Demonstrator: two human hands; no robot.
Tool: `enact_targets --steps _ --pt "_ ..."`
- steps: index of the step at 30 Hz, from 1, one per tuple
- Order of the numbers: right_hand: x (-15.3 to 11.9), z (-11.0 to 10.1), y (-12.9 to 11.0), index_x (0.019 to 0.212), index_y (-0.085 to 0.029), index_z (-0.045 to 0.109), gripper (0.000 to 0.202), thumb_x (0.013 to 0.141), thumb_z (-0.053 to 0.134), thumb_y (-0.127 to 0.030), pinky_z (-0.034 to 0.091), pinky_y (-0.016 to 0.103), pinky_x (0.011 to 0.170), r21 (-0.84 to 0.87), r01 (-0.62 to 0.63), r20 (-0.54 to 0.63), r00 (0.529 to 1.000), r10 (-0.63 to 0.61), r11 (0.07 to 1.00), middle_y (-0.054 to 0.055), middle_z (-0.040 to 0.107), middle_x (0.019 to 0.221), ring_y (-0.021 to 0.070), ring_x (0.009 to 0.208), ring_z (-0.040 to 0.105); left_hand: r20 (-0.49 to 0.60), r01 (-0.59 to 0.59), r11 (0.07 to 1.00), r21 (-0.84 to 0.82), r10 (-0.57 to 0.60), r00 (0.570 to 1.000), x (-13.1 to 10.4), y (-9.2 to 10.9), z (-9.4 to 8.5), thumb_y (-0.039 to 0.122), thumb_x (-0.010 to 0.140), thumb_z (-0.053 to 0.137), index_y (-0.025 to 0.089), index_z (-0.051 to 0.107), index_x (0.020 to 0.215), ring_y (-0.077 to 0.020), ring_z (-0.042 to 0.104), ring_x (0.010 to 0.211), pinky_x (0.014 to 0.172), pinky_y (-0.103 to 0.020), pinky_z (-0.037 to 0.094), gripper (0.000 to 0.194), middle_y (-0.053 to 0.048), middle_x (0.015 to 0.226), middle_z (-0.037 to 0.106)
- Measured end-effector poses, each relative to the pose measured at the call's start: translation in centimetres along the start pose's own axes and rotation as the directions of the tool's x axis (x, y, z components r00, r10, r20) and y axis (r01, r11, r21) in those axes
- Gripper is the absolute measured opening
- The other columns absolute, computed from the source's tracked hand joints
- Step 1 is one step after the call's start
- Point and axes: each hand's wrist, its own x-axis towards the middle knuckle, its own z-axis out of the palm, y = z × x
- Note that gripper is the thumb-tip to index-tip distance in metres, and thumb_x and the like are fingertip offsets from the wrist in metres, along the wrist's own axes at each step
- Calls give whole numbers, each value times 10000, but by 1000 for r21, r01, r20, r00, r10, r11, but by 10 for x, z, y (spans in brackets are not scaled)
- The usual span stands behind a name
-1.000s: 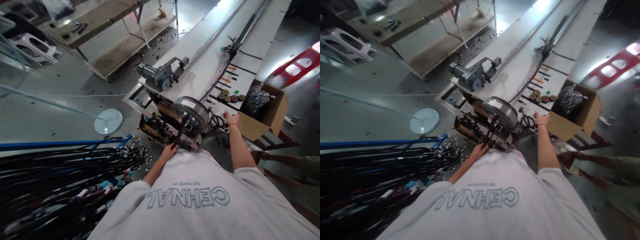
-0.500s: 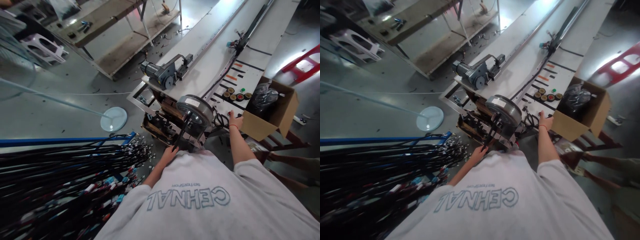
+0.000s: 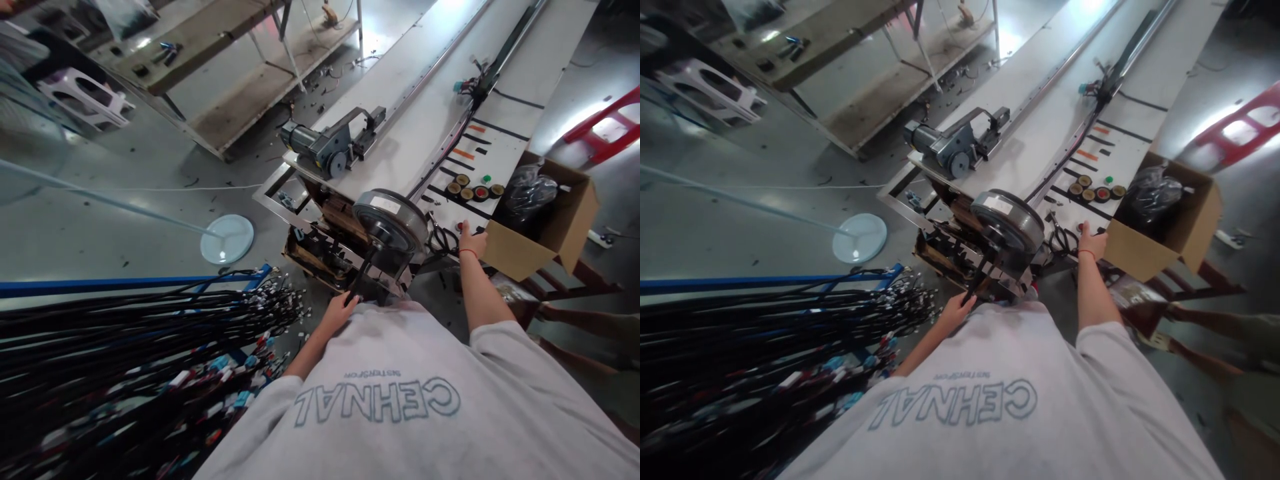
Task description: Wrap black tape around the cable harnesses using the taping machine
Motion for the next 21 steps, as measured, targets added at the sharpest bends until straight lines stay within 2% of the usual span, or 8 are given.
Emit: enact_targets --steps 4,10,16,21 --pt "1 1 2 1178 -107 519 657 808 613 -642 438 525 979 19 -3 8 1000 3 1000 259 602 1204 387 1167 575 -64 -3 1000 10 4 998 12 9 -1 446 873 470 156 642 853 -174 593 745 721 -268 460 338 -39 799 685" --pt "3 2 4 1198 -91 516 690 806 610 -650 435 535 976 27 3 9 1000 -3 1000 265 592 1228 404 1168 569 -95 -43 993 108 53 994 43 27 0 393 892 505 162 639 774 -169 583 698 689 -265 447 292 -23 705 651" --pt "5 3 4 1190 -104 512 686 805 599 -666 441 520 971 10 -3 9 1000 3 1000 252 600 1199 383 1154 582 -146 -33 990 138 53 988 76 41 9 360 887 508 154 666 743 -158 574 662 648 -248 403 297 -30 679 647" --pt "6 5 5 1178 -105 522 677 802 606 -662 447 516 970 3 -12 1 1000 12 1000 251 608 1187 380 1147 588 -192 -41 979 200 80 978 92 41 15 358 880 494 166 648 666 -155 542 613 613 -248 360 326 -29 610 606"
